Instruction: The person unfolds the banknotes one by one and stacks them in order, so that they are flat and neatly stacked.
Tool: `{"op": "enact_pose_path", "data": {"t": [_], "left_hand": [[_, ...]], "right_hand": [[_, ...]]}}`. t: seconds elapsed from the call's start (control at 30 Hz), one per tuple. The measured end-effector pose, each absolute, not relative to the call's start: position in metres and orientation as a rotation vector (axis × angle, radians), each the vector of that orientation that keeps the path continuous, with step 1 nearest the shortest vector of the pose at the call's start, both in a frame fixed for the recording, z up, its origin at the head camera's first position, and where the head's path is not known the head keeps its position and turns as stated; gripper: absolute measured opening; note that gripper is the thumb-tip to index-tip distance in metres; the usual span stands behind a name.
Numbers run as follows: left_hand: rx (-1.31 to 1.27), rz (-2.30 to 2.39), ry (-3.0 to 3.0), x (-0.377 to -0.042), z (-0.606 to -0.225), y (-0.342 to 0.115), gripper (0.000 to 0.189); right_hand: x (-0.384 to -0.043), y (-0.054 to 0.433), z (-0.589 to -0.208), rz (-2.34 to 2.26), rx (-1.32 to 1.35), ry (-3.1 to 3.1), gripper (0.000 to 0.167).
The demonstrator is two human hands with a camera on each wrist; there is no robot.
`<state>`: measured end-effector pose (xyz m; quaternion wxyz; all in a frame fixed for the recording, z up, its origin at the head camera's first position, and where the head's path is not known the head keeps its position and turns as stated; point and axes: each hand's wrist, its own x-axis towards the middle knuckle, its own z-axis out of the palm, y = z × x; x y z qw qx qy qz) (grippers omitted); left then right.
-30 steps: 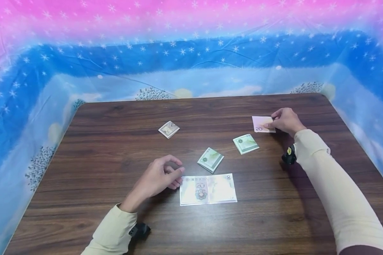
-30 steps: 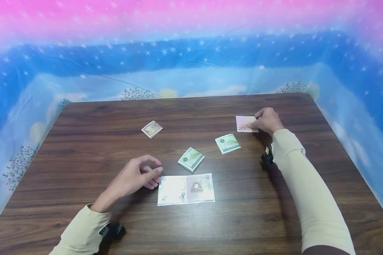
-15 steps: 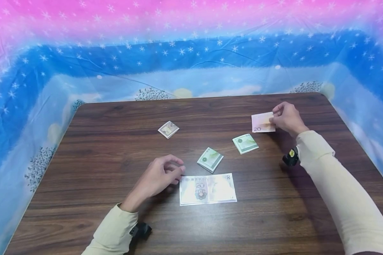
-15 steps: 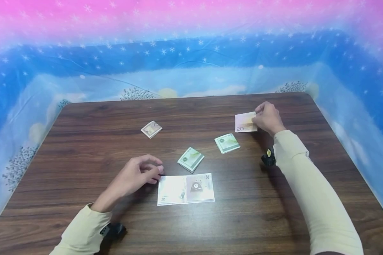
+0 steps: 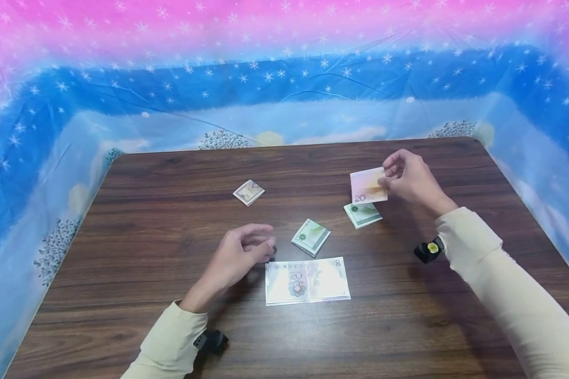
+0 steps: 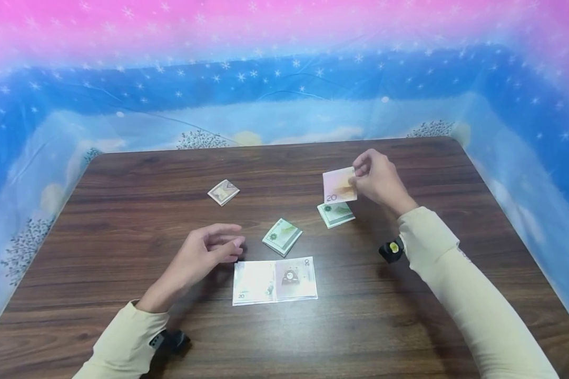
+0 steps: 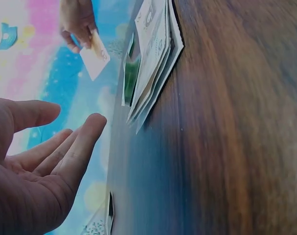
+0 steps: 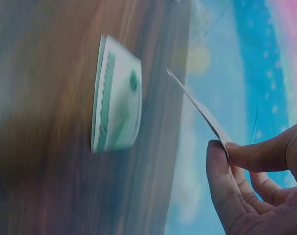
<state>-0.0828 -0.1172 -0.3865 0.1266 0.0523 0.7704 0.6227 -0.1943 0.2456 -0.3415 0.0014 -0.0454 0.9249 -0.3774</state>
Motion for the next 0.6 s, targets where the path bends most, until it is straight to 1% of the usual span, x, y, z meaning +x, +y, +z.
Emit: {"op": "enact_pose_path", "data": {"t": [0.17, 0.3, 0.43, 0.6], "left_hand": [[0.113, 1.884, 2.167, -0.084, -0.386, -0.114, 0.040], [0.072, 1.928, 2.095, -0.084, -0.386, -0.110, 0.042], [0.040, 1.971, 2.025, -0.084, -0.386, -0.105, 0.043], [0.016, 1.993, 1.954, -0.085, -0.386, -0.101, 0.046]], "right_hand": [[-0.177, 0.224, -0.338, -1.249, -0.233, 2.826, 0.028], [-0.165, 0.206, -0.339, -1.377, -0.257, 2.714, 0.029], [-0.155, 0.189, -0.345, -1.493, -0.294, 2.617, 0.031], [-0.143, 0.170, -0.354, -1.615, -0.293, 2.462, 0.030]]}}
